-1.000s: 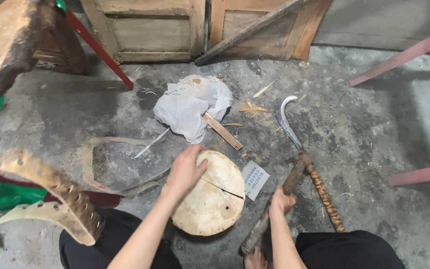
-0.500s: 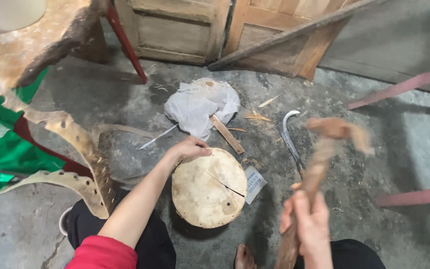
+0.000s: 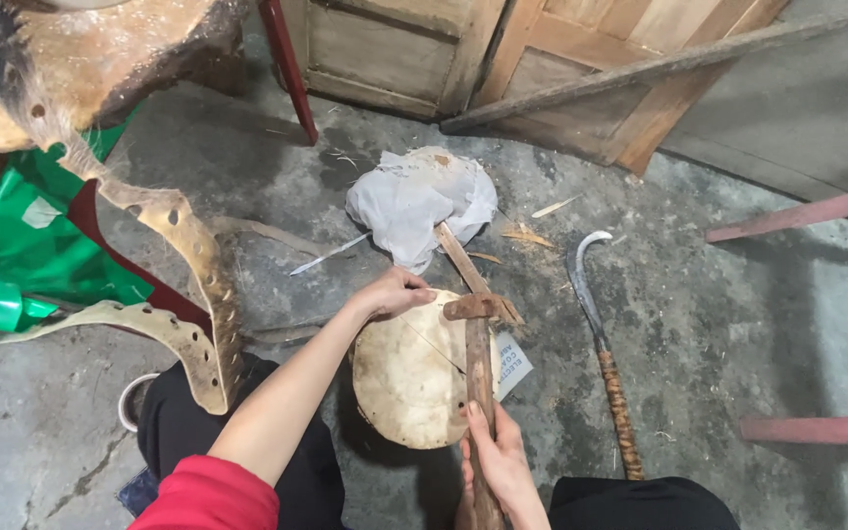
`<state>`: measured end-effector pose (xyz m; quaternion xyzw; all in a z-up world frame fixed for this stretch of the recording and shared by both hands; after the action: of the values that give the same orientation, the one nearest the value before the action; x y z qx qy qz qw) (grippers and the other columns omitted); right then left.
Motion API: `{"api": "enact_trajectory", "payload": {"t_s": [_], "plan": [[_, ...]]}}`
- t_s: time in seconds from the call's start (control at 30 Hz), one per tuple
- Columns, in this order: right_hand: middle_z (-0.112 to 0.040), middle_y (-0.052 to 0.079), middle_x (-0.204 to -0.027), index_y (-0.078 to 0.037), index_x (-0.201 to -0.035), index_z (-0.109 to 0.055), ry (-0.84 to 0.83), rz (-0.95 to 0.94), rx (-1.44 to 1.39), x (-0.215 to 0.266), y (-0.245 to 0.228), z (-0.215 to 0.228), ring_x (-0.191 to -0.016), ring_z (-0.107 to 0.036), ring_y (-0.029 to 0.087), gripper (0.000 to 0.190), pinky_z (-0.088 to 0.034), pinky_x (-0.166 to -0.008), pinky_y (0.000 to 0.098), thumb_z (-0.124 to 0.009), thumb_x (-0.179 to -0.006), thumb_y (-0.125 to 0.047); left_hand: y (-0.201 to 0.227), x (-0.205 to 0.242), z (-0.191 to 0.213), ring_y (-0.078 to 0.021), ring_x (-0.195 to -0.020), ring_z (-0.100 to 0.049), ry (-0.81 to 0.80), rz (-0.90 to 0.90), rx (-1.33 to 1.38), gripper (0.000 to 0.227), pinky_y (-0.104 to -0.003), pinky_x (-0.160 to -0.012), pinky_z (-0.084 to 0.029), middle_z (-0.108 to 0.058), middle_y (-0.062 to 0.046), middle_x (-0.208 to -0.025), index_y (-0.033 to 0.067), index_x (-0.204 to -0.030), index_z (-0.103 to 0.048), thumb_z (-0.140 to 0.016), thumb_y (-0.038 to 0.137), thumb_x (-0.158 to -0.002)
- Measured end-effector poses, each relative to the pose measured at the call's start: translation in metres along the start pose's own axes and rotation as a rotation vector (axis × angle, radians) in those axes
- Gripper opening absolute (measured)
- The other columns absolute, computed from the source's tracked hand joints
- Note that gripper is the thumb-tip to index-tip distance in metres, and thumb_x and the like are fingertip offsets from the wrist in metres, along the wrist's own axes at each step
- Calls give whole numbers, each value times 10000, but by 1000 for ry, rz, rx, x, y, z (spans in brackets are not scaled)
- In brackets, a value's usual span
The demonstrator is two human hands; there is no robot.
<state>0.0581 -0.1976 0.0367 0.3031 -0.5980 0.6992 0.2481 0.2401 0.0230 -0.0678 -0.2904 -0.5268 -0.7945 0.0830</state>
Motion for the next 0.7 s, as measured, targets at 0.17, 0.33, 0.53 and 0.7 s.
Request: {"api": "enact_trajectory", "payload": {"t_s": [0.17,0.33,0.53,0.7], "plan": [[-508,113,-614,-8,-1127,-611,6,-62,63,-2,-1,-4,-378,-460,199,396,-419,-352,350,-558,-1012,-384,-3,-6,-2,-108,-824,-616,-18,6,-21,249,-293,-695,-445,-765,32,-992,190,-1026,-823,-747,394,-904],[-527,120,-617,-11,-1114,-618,20,-35,104,7,-11,-4,-392,-481,199,397,-439,-367,341,-505,-1034,-382,3,2,-2,-129,-910,-630,-44,37,-57,307,-310,-758,-461,-762,26,-1123,213,-1125,-800,-704,424,-925],[-594,37,-586,-134,-1105,-606,24,118,482,7,-27,-11,-414,-572,136,312,-526,-410,273,-497,-1020,-414,0,0,-1,-106,-460,-402,-27,61,-56,216,-293,-440,-273,-604,6,-652,227,-1071,-818,-706,371,-957],[-575,49,-550,-107,-1012,-576,45,128,476,14,-27,-10,-398,-533,167,286,-480,-451,313,-490,-1036,-379,-1,1,-2,-107,-379,-379,-23,69,4,214,-293,-385,-263,-583,-3,-575,186,-1049,-818,-717,348,-952]]}}
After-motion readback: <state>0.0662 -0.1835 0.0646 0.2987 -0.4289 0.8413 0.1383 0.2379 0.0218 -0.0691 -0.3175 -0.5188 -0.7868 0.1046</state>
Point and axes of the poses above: each hand's wrist, its own x-axis away from the middle knuckle, its own z-axis out of the back of the hand, y = z × x, the point moved 8 cm from there along -x, towards the middle knuckle
